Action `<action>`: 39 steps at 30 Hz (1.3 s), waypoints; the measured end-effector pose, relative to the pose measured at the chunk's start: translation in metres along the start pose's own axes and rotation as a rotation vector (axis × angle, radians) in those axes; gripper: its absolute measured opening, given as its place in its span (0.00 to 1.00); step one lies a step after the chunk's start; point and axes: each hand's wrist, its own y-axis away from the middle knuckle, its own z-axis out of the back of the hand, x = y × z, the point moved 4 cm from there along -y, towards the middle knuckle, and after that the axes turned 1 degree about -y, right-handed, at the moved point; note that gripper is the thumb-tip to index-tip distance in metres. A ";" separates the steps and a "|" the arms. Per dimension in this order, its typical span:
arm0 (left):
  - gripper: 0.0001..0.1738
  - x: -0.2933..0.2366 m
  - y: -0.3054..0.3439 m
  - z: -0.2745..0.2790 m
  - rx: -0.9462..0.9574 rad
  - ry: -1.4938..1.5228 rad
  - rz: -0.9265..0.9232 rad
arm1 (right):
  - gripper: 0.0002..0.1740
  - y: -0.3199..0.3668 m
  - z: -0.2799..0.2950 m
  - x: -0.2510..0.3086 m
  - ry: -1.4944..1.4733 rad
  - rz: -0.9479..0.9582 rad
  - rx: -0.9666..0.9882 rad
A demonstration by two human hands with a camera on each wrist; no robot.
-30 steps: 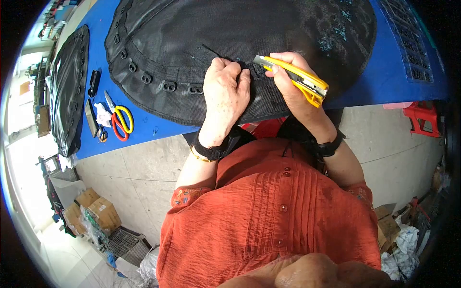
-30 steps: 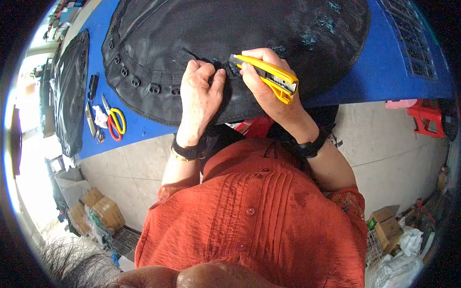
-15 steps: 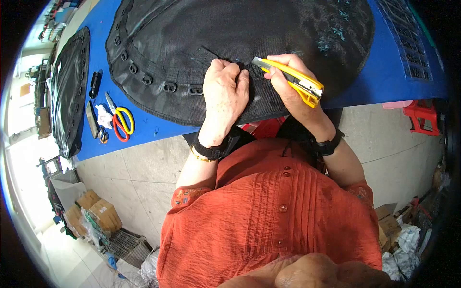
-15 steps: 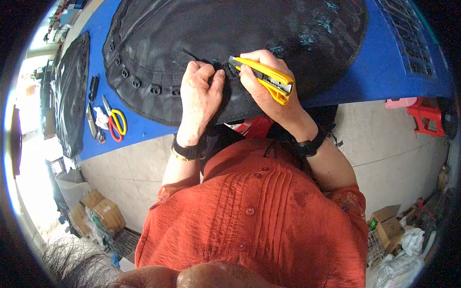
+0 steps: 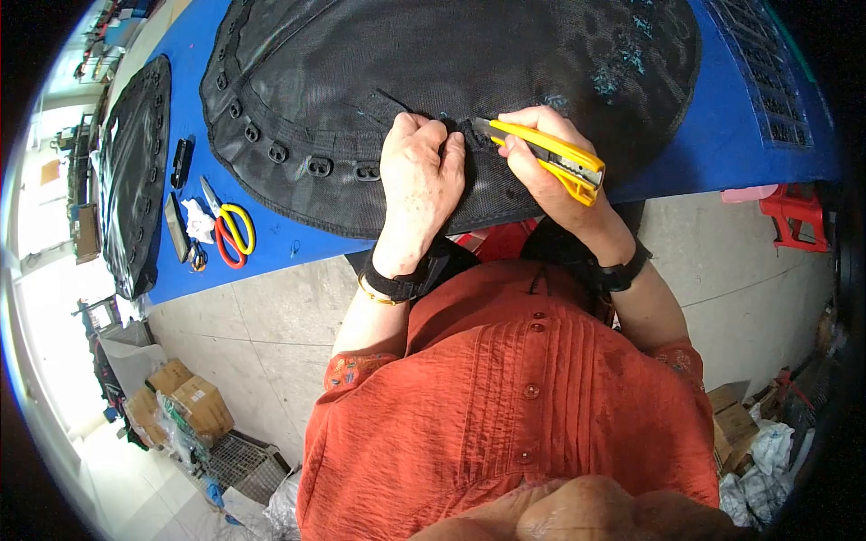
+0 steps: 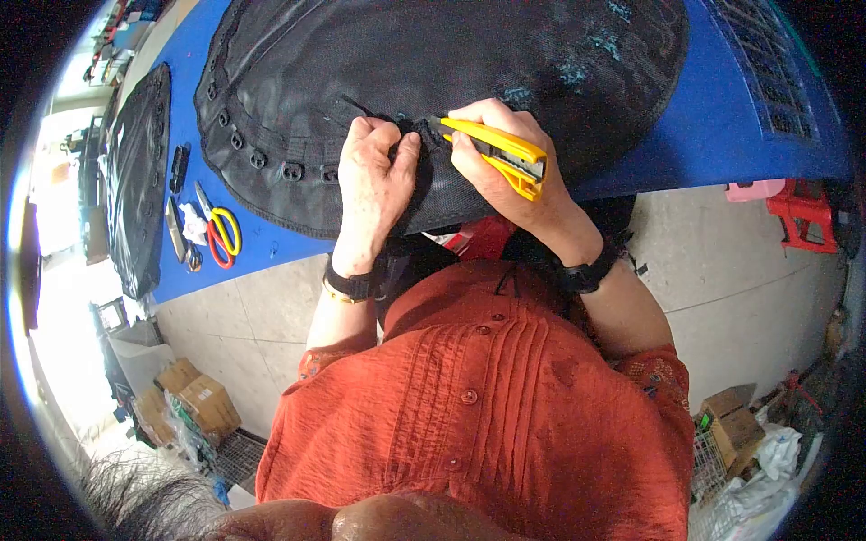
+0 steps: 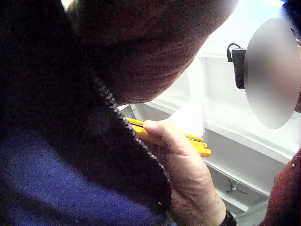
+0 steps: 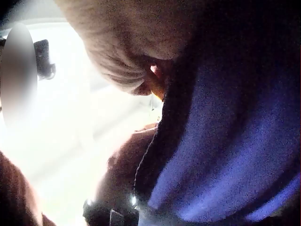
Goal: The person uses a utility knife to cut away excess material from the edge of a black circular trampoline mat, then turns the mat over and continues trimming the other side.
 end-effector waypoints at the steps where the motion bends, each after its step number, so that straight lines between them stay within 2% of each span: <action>1: 0.10 0.001 0.000 0.000 0.012 -0.002 0.018 | 0.10 0.000 0.002 0.003 0.023 0.024 0.007; 7: 0.12 0.000 0.000 0.000 0.019 0.005 0.043 | 0.09 -0.002 0.017 0.017 0.052 0.052 0.087; 13: 0.12 0.002 0.001 0.000 0.018 0.006 0.034 | 0.09 0.001 0.036 0.026 0.282 0.212 0.137; 22: 0.13 -0.002 0.000 0.002 0.044 0.004 0.026 | 0.10 0.002 0.044 0.026 0.246 0.170 0.122; 28: 0.11 0.000 0.001 0.000 0.054 0.016 0.042 | 0.12 -0.005 0.033 0.027 0.160 0.231 0.101; 39: 0.13 0.005 0.003 0.000 0.054 0.002 0.022 | 0.13 -0.010 0.020 0.013 0.139 0.227 0.111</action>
